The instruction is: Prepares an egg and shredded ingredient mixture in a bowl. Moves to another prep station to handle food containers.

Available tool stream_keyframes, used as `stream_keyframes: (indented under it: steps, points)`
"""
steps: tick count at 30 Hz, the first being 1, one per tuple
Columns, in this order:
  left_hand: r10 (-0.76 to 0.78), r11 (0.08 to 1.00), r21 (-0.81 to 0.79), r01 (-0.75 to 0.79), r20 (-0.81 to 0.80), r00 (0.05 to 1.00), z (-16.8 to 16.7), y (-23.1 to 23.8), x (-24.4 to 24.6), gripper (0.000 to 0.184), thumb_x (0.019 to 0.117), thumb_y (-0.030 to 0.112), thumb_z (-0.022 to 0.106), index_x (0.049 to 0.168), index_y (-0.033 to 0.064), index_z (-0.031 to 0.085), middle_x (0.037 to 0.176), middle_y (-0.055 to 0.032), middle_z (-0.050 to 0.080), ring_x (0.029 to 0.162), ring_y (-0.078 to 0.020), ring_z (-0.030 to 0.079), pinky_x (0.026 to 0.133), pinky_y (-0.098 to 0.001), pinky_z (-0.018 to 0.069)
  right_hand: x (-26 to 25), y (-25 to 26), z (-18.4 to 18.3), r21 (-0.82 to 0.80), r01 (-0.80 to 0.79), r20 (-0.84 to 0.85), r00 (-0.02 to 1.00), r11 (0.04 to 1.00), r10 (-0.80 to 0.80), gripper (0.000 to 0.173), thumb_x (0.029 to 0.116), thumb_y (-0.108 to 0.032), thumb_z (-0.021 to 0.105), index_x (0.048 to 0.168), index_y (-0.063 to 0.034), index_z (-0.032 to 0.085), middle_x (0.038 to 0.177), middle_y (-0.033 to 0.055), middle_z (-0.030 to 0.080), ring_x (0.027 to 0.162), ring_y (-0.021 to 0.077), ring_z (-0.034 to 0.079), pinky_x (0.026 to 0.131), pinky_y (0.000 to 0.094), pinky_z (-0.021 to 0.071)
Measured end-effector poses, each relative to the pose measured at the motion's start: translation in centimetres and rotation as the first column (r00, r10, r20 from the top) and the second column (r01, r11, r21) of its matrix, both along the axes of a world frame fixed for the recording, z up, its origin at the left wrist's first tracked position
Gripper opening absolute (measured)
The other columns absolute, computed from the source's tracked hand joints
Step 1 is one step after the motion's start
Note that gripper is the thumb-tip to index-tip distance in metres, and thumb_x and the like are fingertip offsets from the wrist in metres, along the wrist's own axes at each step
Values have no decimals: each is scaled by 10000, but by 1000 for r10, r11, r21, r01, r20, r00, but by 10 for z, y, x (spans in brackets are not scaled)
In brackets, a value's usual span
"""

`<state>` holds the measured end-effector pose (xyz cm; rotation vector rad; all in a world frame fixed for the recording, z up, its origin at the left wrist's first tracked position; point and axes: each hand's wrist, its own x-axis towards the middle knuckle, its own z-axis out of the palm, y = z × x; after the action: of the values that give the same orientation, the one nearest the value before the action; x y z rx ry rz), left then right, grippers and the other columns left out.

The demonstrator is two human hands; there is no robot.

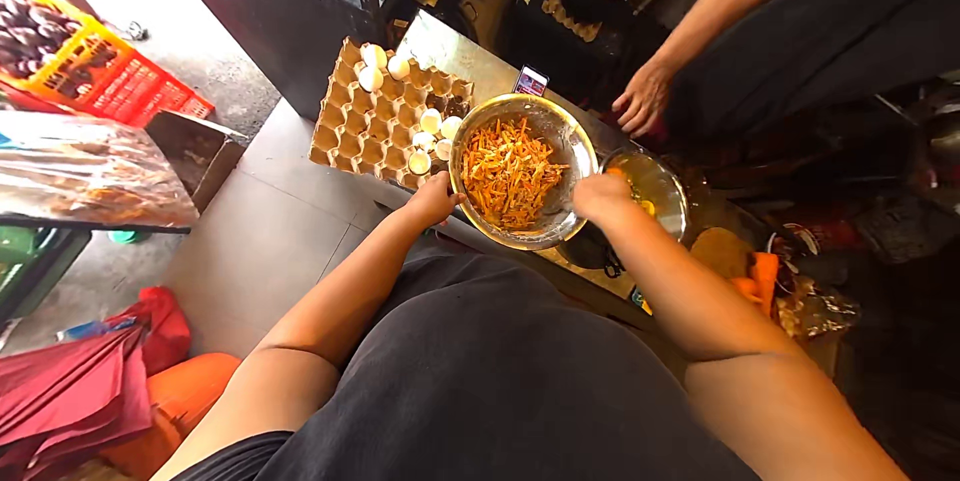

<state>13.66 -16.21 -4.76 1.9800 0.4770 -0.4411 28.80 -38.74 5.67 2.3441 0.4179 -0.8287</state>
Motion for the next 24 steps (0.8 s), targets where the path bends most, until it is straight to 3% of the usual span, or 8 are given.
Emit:
stream_keyframes:
  steps: [3,7,10,14,16,18,22,24]
  points:
    - [15,999,-28,-16,-21,1000,6,0,-1,419,1036,245,619,1316,-43,501,1205,-247,601,991,-351,686,842,-530,588,-18,-3,-22,103,6,19,1000,995,-8,335,1021,-267,573,1049,32,723,1154,258,704,1096,449,682,853,665,529]
    - [20,999,-43,-21,-36,999,5,-2,4,424,1034,238,625,1325,-34,479,1231,-247,582,978,-342,697,804,-514,611,-40,6,-42,313,113,-68,993,943,-96,421,1078,-367,484,1181,-39,727,1216,242,700,1152,439,667,916,686,513]
    - [11,999,-44,-13,-37,999,6,1,1,414,1033,231,625,1317,-35,482,1219,-245,585,964,-338,698,801,-512,608,-54,28,-55,406,197,-162,977,892,-142,438,1101,-326,417,1255,-21,691,1281,248,675,1227,430,638,986,667,494]
    - [-15,1000,-10,15,-33,999,6,2,2,425,1031,250,628,1305,-47,496,1192,-249,603,952,-350,693,821,-523,589,-44,15,-79,585,409,-300,911,700,-281,422,1109,-293,444,1191,29,705,1243,278,676,1214,436,631,1033,654,460]
    - [-12,1000,-16,11,-32,999,5,4,1,419,1035,253,622,1301,-46,500,1195,-249,601,943,-347,693,814,-520,590,-34,0,-78,642,511,-391,860,571,-328,411,1113,-291,467,1171,42,701,1174,273,680,1100,399,647,983,604,478]
    - [-8,1000,-28,7,-33,999,4,4,1,403,1034,245,623,1284,-49,506,1174,-246,604,911,-340,695,789,-514,593,-28,-10,-64,642,589,-445,808,491,-387,407,1117,-317,472,1163,23,692,1036,200,657,902,290,599,842,499,496]
    - [-2,999,-41,1,-31,1000,5,3,1,404,1034,242,624,1292,-43,502,1186,-247,605,950,-351,695,809,-524,593,-4,-21,-36,649,633,-460,769,423,-444,391,1116,-364,461,1079,-48,688,716,-8,455,553,83,347,525,274,339]
    - [-5,999,-33,4,-31,999,5,4,1,401,1034,246,624,1283,-44,503,1181,-243,603,940,-343,695,804,-517,595,12,-22,-29,683,555,-376,824,475,-423,401,1116,-373,451,1087,-57,696,752,18,494,587,111,393,548,306,361]
